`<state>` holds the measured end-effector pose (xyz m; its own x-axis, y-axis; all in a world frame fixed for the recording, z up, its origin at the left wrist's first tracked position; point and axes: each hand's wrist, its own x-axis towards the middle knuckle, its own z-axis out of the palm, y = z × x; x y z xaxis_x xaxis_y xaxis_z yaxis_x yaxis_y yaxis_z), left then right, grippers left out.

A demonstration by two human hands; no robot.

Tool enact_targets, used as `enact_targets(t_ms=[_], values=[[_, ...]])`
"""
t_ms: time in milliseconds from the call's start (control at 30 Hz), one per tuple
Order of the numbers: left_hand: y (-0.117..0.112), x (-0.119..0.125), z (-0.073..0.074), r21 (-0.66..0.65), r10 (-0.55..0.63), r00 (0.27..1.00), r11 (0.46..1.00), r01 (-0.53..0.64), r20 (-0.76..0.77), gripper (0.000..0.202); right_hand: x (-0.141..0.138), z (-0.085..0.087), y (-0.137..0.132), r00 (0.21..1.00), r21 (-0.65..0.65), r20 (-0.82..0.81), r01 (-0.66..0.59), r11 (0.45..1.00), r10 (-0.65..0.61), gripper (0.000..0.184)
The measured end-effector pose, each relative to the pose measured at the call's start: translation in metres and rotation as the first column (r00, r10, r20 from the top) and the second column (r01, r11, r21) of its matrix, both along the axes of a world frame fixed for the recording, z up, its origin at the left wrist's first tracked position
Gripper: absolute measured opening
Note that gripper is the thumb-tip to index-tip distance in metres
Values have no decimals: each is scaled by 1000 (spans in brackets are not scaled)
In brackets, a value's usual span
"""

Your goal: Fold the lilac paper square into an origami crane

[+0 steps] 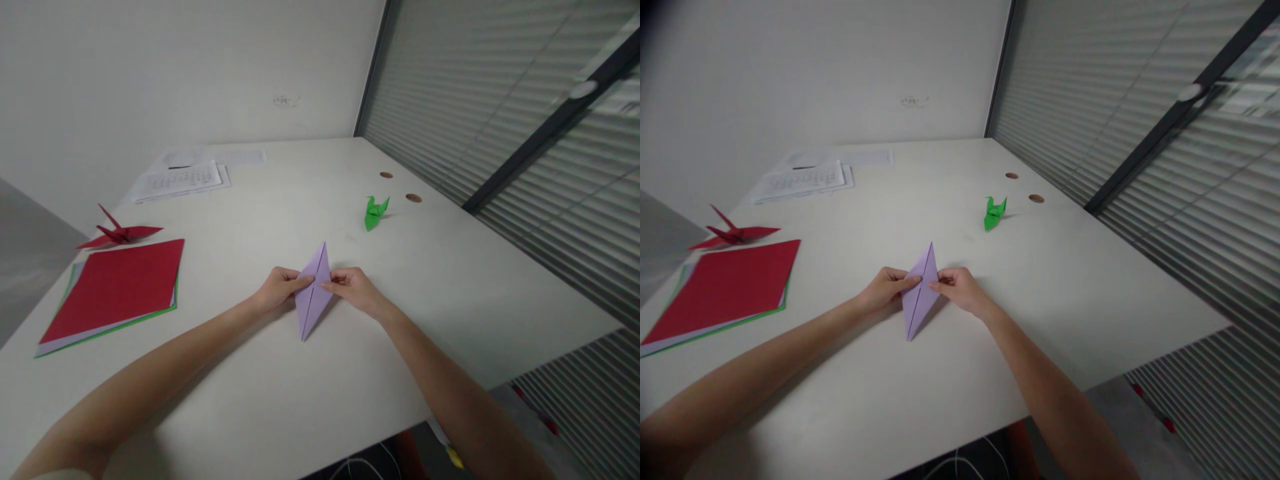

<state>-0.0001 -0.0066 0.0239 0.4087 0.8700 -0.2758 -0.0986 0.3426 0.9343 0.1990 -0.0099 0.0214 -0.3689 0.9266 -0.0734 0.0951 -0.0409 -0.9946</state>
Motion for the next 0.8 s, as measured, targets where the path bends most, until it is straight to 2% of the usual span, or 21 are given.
enact_targets(t_ms=[167, 333, 567, 800], values=[[-5, 2, -1, -32, -44, 999, 999, 44, 13, 47, 0, 2, 1, 993, 50, 17, 115, 992, -116, 35], [-10, 5, -3, -72, -94, 994, 993, 98, 49, 47, -1, 3, 1, 979, 33, -13, 203, 979, -203, 36], [-11, 6, -7, -70, -115, 992, 990, 118, 44, 47, -4, 4, -1, 977, 26, -10, 215, 976, -215, 33], [-13, 7, -8, -63, -109, 994, 992, 109, -2, 49, -8, 7, -4, 980, 15, -26, 196, 980, -196, 39]])
